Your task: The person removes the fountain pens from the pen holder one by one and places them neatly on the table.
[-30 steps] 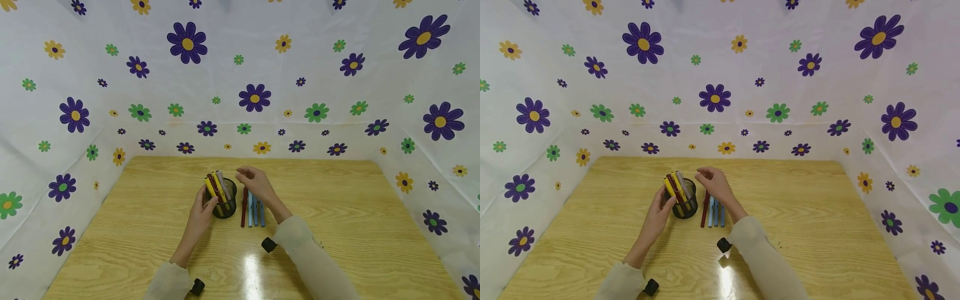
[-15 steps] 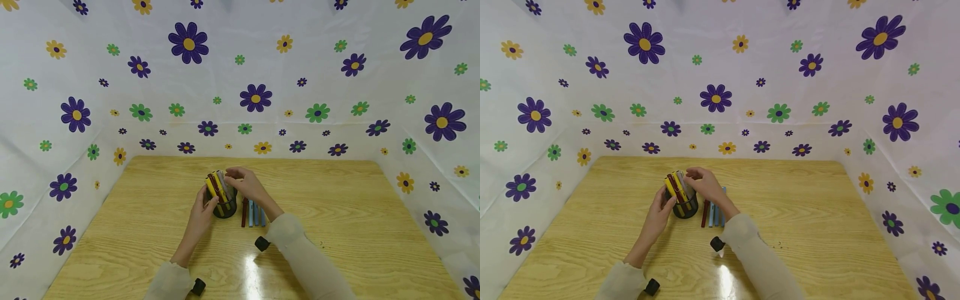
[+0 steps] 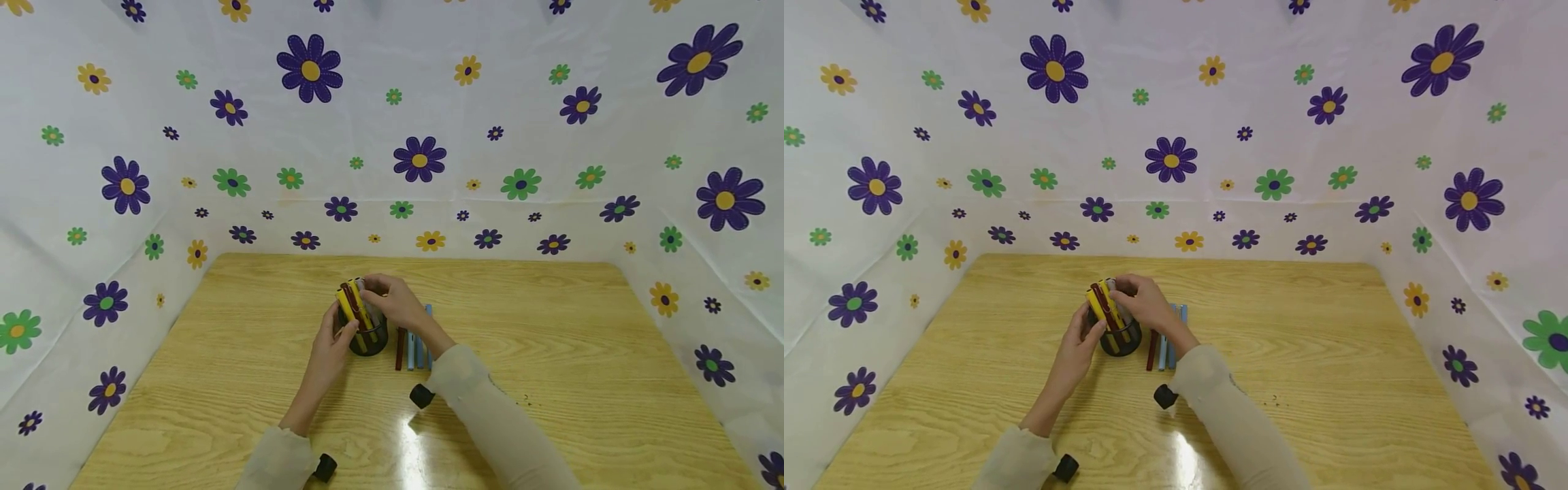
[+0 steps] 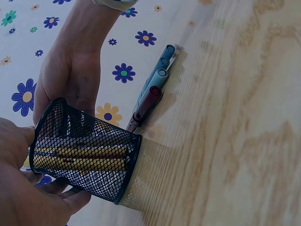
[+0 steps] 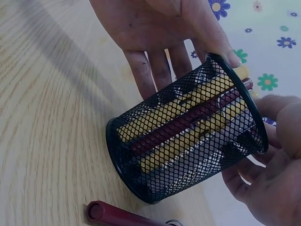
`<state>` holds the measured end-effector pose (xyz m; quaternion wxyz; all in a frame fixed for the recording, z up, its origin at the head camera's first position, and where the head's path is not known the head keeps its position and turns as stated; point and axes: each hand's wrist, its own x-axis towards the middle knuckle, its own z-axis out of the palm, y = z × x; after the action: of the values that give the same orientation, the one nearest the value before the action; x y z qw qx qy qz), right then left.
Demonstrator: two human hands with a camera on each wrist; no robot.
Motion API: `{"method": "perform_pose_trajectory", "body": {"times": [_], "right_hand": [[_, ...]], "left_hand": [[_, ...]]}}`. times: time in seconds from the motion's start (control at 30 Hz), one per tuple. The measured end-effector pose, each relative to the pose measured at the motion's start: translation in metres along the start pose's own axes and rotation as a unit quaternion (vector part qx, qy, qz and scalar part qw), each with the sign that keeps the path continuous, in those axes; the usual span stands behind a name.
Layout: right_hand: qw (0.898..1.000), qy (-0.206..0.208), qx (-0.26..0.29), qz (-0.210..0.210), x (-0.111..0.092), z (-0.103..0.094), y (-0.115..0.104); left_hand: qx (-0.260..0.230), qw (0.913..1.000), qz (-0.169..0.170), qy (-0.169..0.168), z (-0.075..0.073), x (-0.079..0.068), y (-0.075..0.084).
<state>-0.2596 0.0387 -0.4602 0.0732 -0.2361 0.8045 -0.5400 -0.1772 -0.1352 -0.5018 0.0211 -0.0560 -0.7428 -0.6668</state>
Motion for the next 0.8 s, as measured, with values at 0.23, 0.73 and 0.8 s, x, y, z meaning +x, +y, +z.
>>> {"method": "perform_pose_trajectory", "body": {"times": [0.23,0.73,0.8], "right_hand": [[1.0,0.019,-0.004,0.008,-0.002,0.0,0.001],[0.992,0.127,0.024,0.01,-0.013,-0.01,-0.004],[0.99,0.134,0.045,0.006,-0.014,-0.012,-0.005]], "left_hand": [[0.011,0.9999,-0.002,0.003,0.0,0.0,0.001],[0.024,0.9996,-0.006,0.01,0.0,-0.001,0.004],[0.024,0.9996,-0.007,0.01,0.0,0.0,0.004]]}}
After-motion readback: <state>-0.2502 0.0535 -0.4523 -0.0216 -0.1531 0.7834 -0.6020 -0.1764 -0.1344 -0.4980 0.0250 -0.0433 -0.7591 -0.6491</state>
